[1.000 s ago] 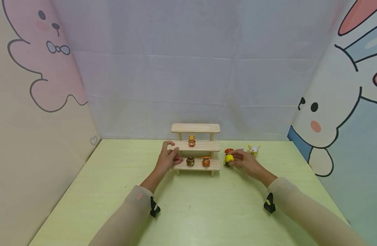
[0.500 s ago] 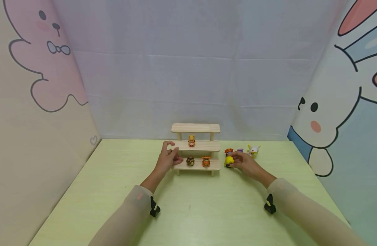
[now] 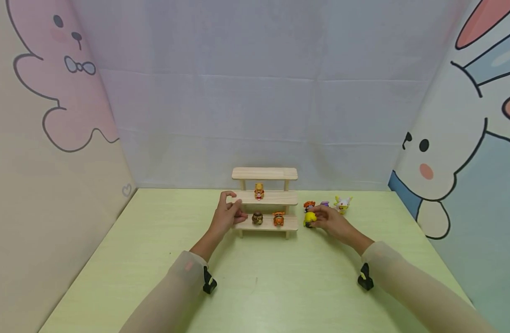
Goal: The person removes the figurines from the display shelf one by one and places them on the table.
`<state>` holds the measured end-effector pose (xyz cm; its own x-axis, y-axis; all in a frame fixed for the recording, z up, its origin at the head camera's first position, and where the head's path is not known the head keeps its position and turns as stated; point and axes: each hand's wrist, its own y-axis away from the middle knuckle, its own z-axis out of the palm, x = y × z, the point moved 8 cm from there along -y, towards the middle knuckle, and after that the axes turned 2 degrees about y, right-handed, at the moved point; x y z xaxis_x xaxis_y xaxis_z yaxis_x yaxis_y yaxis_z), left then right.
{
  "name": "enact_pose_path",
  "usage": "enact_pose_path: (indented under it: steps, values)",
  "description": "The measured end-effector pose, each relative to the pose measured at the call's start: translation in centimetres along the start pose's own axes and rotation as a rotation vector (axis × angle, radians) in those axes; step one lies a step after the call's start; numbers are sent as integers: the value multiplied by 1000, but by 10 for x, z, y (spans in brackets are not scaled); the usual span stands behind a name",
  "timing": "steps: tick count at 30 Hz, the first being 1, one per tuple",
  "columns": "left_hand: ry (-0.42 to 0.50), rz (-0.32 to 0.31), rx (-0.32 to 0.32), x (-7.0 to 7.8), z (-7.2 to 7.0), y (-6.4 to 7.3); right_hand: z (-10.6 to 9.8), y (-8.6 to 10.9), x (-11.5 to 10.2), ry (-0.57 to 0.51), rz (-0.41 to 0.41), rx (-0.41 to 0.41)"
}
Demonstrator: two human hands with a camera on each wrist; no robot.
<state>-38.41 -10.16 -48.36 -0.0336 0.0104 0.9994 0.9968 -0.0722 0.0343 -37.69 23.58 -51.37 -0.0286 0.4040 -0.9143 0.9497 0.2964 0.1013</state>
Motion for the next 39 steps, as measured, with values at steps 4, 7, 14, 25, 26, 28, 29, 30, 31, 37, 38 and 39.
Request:
enact_pose_path:
  steps: [4,7,14,25,26,28,29,30,31,37,38,39]
  values:
    - [11,-3,0,0,0,1,-1,1,-1,-11,-5,-18]
    - [10,-2,-2,0,0,1,-1,2,-3,-33,-14,-36]
    - [18,-13,-13,0,0,-1,-3,4,-5,-64,-19,-54]
    - [35,-28,-27,-3,0,-4,-7,8,-19,2,-27,-58]
    - [30,-25,-20,-2,0,-3,-9,8,-19,1,-20,-51]
    - [21,-21,-9,-1,0,-1,-10,8,-22,1,-20,-53]
    - [17,-19,-6,0,0,0,-11,7,-23,4,-19,-55]
    - [15,-17,-4,0,0,0,-12,7,-23,-2,-13,-52]
    - [14,-15,-5,1,1,1,-13,7,-25,-1,-14,-52]
    - [19,-12,-7,1,1,1,-17,5,-33,6,-30,-46]
    - [19,-12,-6,1,1,0,-17,5,-35,8,-33,-43]
    - [18,-11,-6,1,1,0,-18,4,-37,12,-35,-39]
